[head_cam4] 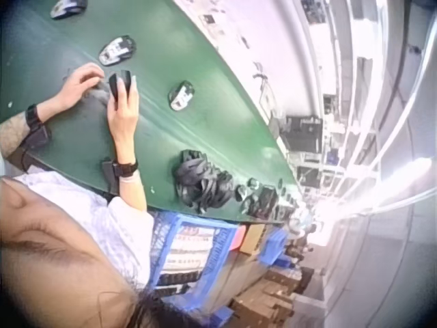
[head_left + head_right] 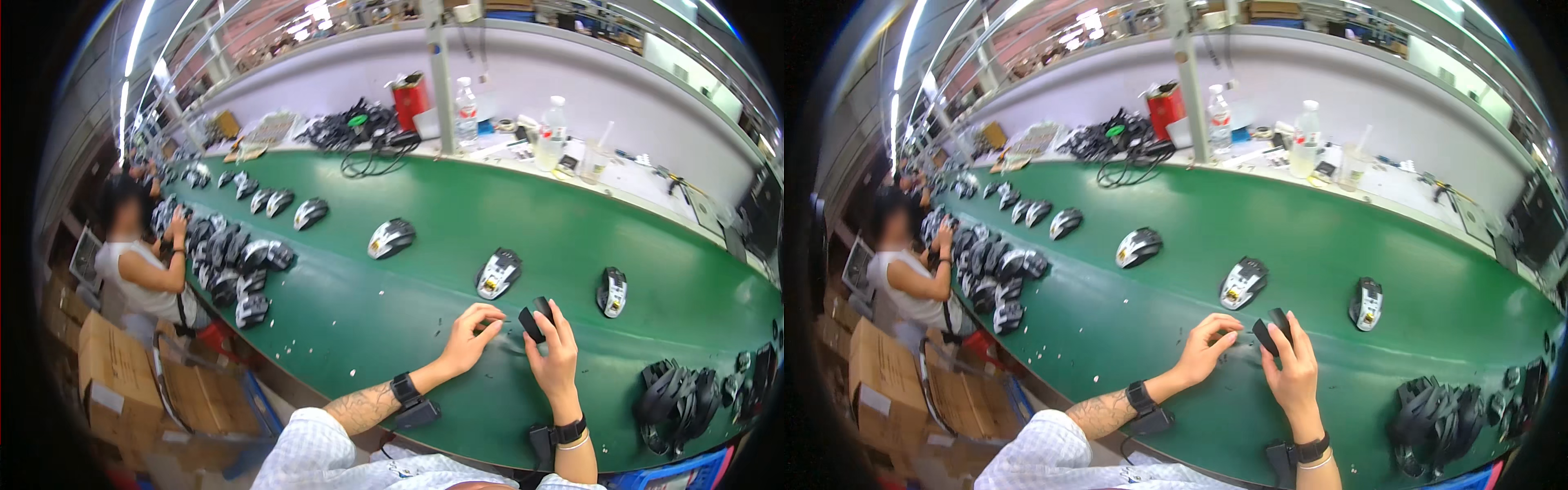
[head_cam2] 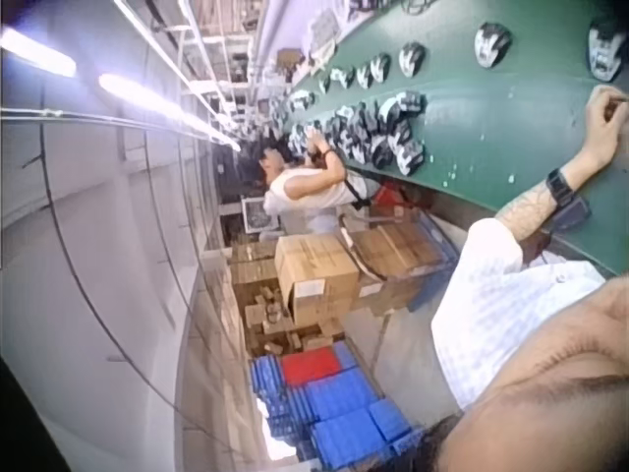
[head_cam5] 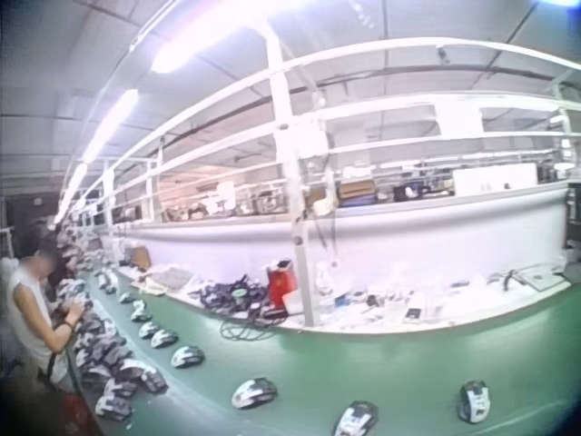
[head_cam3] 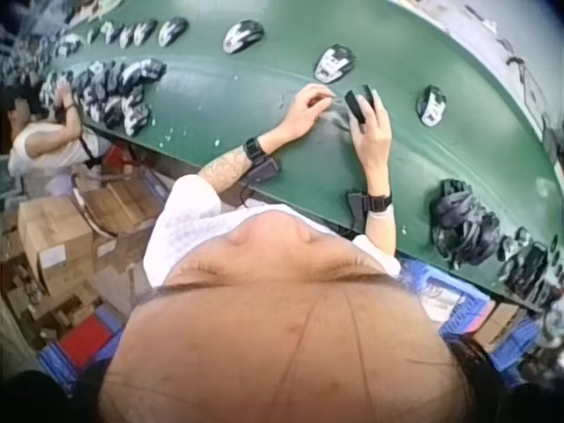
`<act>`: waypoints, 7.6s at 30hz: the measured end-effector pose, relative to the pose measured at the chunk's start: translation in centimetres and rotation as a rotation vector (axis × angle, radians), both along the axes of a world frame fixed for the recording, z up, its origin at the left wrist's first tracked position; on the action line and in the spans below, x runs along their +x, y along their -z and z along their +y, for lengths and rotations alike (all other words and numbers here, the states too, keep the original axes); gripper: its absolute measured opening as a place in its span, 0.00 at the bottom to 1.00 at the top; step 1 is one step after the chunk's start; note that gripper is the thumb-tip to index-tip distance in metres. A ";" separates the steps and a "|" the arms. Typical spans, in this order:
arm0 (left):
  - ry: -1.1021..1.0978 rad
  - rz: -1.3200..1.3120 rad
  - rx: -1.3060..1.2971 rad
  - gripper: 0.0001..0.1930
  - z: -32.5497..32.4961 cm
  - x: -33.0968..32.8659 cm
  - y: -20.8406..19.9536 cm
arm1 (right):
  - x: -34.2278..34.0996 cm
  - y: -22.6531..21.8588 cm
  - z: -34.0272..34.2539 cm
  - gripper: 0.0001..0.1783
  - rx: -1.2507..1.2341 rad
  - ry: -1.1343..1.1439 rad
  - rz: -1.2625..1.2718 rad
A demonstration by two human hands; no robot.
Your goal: Manually assemble the upper and lower casing of computer mice on a production line.
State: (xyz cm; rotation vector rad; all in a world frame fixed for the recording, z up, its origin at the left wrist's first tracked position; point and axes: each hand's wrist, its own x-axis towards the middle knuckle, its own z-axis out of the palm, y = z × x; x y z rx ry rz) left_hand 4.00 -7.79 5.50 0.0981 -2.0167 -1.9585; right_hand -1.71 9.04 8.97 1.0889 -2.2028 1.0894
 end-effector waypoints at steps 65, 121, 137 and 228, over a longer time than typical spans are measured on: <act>0.109 -0.022 -0.078 0.33 -0.5 1.5 -1.6 | -3.5 0.1 1.4 0.58 -0.088 0.068 -0.369; 0.194 -0.362 1.008 0.28 -0.9 1.5 -1.7 | 1.3 1.6 -1.0 0.44 -0.108 -0.142 -0.485; 0.256 -0.416 0.681 0.42 -1.2 1.6 -1.4 | 0.3 0.8 0.4 0.29 -0.322 -0.257 -1.172; 0.162 -0.148 0.177 0.23 0.6 2.3 0.4 | 3.1 -1.0 -0.9 0.36 -0.009 -0.122 -0.190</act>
